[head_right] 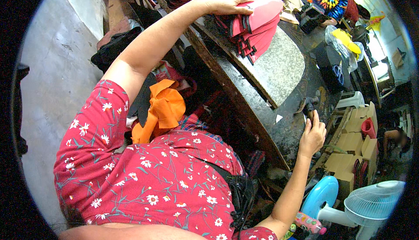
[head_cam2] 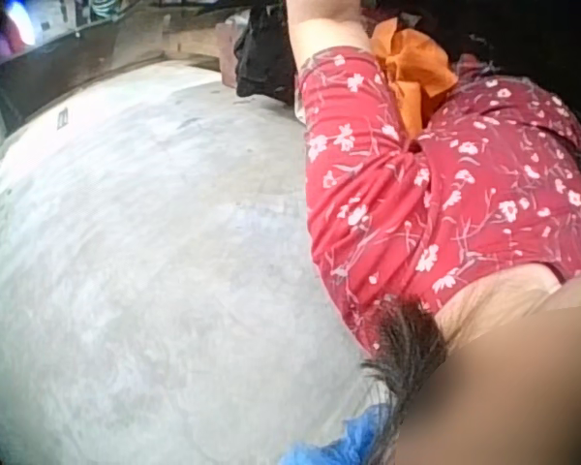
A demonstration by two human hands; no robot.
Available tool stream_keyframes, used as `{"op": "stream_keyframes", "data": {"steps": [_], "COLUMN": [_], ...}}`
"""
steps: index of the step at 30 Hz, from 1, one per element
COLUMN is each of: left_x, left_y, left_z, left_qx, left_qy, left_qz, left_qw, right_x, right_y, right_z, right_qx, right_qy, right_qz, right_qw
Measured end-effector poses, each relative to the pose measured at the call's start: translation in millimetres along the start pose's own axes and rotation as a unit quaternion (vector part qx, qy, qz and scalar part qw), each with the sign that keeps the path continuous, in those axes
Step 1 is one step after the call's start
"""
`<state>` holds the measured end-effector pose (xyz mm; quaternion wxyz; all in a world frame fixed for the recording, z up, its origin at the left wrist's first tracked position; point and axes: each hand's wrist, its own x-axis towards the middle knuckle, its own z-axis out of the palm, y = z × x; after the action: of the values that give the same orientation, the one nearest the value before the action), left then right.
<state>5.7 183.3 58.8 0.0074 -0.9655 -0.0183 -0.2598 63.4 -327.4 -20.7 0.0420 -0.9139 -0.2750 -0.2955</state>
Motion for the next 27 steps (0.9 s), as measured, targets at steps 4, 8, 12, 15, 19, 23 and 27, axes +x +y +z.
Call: {"op": "stream_keyframes", "data": {"steps": [4,8,12,15,19,23,27], "left_x": [-13,-17,-13,-32,-114,-228,-318], "left_y": [6,11,3,1,11,12,-4], "left_z": [12,21,21,0,-53,-95,-85], "left_qx": [0.113,-0.002,-0.059,-0.025,-0.156,0.0,0.095], "left_qy": [0.118,0.075,0.079,0.324,0.264,0.117,-0.241], "left_qz": [-0.04,-0.053,-0.043,0.119,-0.016,-0.147,-0.362], "left_qw": [0.986,0.996,0.994,0.938,0.952,0.982,0.896], "right_x": [0,0,1,2,7,11,13], "right_y": [1,2,5,11,21,30,34], "right_z": [1,1,4,7,13,18,20], "right_qx": [0.0,-0.003,-0.004,-0.016,0.008,-0.013,-0.017], "right_qy": [0.003,-0.001,-0.015,-0.023,-0.05,-0.066,-0.071], "right_qz": [-0.008,-0.01,-0.006,-0.023,-0.016,-0.012,-0.016], "right_qw": [1.0,1.0,1.0,0.999,0.999,0.998,0.997]}}
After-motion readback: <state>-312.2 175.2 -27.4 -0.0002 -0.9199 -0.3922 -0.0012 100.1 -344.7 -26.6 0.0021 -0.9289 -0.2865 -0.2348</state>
